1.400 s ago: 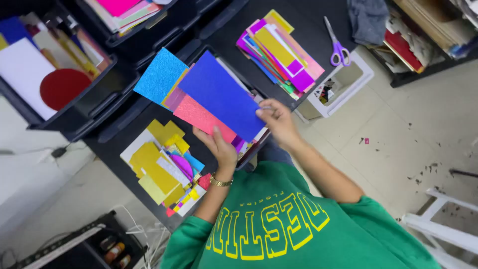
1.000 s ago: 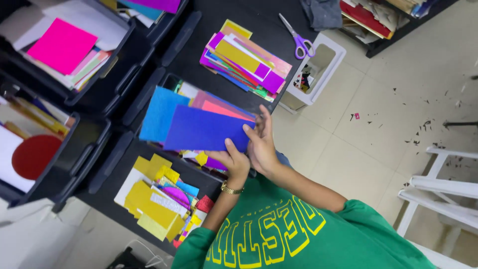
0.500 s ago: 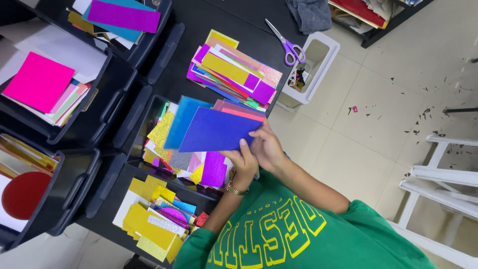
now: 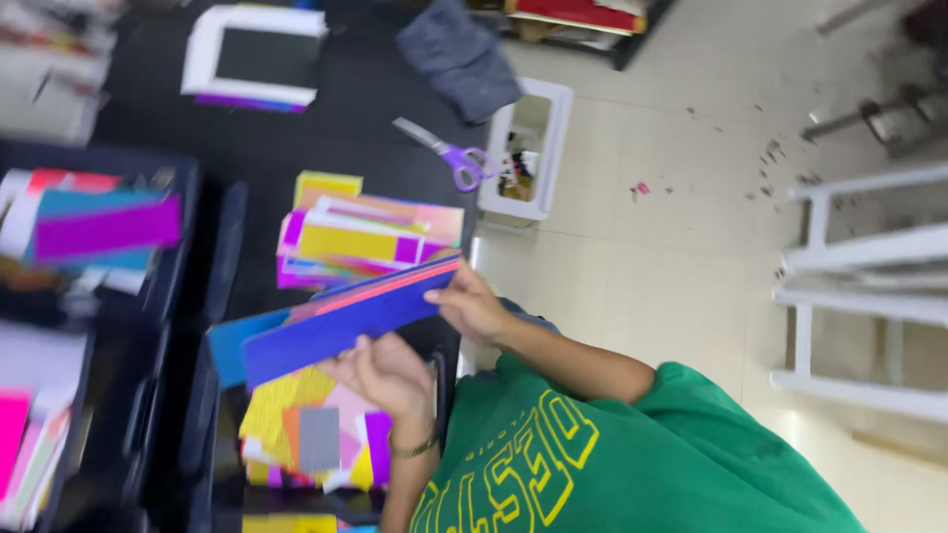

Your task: The person sorts and organizes colorful craft paper pieces from one bin into two other bins on a table. They pick up individual pieces, briefly inspect them, and place them into the appropriate bin based on color or type.

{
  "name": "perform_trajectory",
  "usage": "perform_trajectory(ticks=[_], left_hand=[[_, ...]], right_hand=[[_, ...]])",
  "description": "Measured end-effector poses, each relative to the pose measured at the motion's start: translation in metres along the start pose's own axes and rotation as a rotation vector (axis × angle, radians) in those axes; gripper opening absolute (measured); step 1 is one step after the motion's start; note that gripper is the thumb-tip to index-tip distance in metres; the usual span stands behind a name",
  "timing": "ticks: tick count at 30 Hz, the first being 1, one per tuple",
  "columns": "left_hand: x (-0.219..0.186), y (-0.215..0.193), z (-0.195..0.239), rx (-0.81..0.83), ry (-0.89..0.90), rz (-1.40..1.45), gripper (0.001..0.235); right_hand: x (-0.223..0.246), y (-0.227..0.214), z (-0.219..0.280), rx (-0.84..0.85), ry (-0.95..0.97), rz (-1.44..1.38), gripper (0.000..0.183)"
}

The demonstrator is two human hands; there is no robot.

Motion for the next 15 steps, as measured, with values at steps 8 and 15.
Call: perform_trajectory(ticks=[8, 15], left_hand=[[0.025, 0.104, -0.001, 0.419, 0.137, -0.116, 0.056], [0.113, -0.007, -0.056, -0.009, -0.045, -0.379, 0.074]], right_hand=[[0.056, 0.009, -0.031, 0.006, 0.012, -0.048, 0.041], [0.045, -0.047, -0.082, 0.013, 0.104, 0.693, 0.049]])
Point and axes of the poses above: each hand's wrist, its own z-axis away from the middle knuckle, its own y-axis out of the palm, x = y × z, the point moved 10 cm from there along -z, towards the middle knuckle, and after that the axes turned 5 degrees about y, right-handed, at the moved point
